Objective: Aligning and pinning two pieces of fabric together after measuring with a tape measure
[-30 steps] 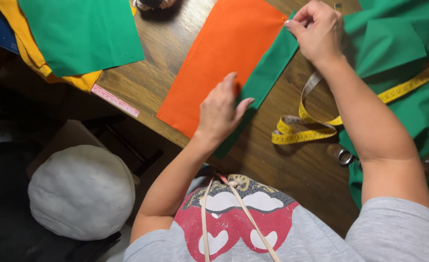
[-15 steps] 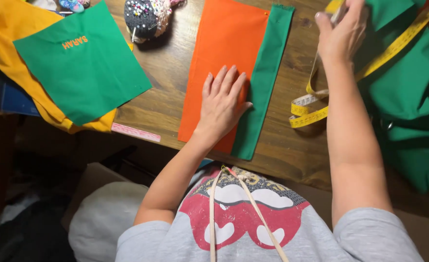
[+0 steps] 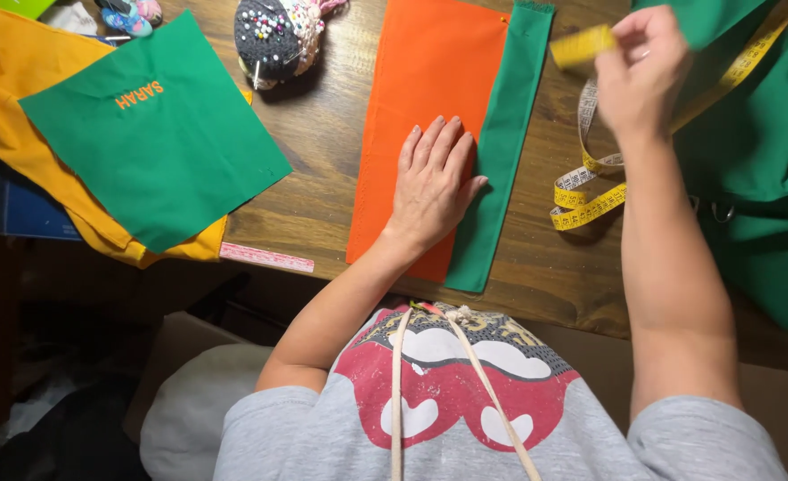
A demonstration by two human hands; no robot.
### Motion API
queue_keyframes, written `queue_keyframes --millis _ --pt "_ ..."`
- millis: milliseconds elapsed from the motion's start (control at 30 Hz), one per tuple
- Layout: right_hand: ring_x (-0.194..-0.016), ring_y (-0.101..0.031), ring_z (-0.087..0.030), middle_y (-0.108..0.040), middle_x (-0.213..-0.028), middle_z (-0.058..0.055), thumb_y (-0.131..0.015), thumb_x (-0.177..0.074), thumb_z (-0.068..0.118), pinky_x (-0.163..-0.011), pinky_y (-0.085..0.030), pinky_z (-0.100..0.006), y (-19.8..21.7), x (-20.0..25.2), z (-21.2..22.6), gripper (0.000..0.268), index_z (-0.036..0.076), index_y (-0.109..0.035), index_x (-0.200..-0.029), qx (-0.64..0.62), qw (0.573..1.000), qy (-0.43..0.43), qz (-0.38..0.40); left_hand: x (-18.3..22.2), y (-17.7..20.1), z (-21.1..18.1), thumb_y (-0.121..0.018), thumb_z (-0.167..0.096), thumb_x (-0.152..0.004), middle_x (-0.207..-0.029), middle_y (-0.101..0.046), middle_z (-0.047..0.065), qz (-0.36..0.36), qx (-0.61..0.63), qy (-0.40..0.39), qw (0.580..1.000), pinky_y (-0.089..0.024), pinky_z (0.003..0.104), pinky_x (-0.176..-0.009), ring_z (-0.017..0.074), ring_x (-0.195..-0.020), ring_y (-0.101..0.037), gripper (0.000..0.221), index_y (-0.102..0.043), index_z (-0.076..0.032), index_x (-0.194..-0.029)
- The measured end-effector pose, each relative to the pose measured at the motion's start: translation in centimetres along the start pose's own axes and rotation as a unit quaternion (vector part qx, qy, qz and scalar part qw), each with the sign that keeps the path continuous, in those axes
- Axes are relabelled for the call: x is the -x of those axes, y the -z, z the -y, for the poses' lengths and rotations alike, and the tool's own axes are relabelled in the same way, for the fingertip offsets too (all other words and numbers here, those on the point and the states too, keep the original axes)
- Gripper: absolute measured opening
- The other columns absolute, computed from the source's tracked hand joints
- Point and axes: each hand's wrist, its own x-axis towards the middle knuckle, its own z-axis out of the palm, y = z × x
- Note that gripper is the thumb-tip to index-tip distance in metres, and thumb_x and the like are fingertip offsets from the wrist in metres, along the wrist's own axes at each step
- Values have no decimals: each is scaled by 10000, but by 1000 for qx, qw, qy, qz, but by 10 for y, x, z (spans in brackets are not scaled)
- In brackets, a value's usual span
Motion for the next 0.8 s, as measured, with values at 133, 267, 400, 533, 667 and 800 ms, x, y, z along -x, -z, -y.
queue_keyframes --millis 133,267,400,533,667,800 --pt "-929 -671 -334 -622 -1102 -258 -473 -997 -247 -646 -566 -349 11 -2 64 292 -95 -570 -1226 -131 982 -28 134 -6 5 -5 -816 -378 -906 -1323 -618 102 -42 23 -19 999 -430 496 -1077 332 -1265 -550 487 -628 -83 -1244" --pt "-1005 -652 -301 -522 -1207 -201 -453 -1082 -216 -704 -618 -305 13 -11 93 248 -67 -624 -1183 -240 955 -83 155 -15 3 -14 -789 -346 -908 -1156 -634 64 -55 28 -31 998 -441 440 -902 288 -1093 -587 322 -644 -111 -1075" --pt "-857 -654 -276 -535 -1211 -265 -451 -1015 -247 -695 -581 -268 -6 22 48 307 -105 -683 -1157 -147 973 -37 176 -16 5 -11 -701 -307 -968 -1058 -638 63 -79 63 -19 995 -462 440 -849 299 -987 -606 223 -638 -101 -1023" --pt "-985 -636 -301 -680 -1090 -222 -627 -944 -61 -800 -560 -386 -4 42 32 198 -49 -755 -1095 -41 981 -28 187 -18 6 -10 -674 -280 -984 -1116 -631 70 -55 63 -6 996 -448 443 -829 306 -1006 -592 220 -615 -87 -1070" --pt "-695 -507 -135 -735 -989 -152 -808 -1054 -49 -544 -397 -279 -6 41 20 64 -31 -747 -1050 -62 974 -110 189 -24 -3 -14 -818 -353 -862 -1136 -618 52 -34 8 29 999 -451 443 -804 296 -994 -571 412 -610 -121 -1131" --pt "-965 -720 -200 -753 -1103 -152 -800 -974 -72 -804 -603 -317 -4 27 26 212 -13 -708 -1155 -87 961 -156 209 -28 -14 -22 -885 -443 -826 -1129 -562 53 -15 -39 49 998 -466 430 -784 284 -984 -546 685 -556 -149 -1350"
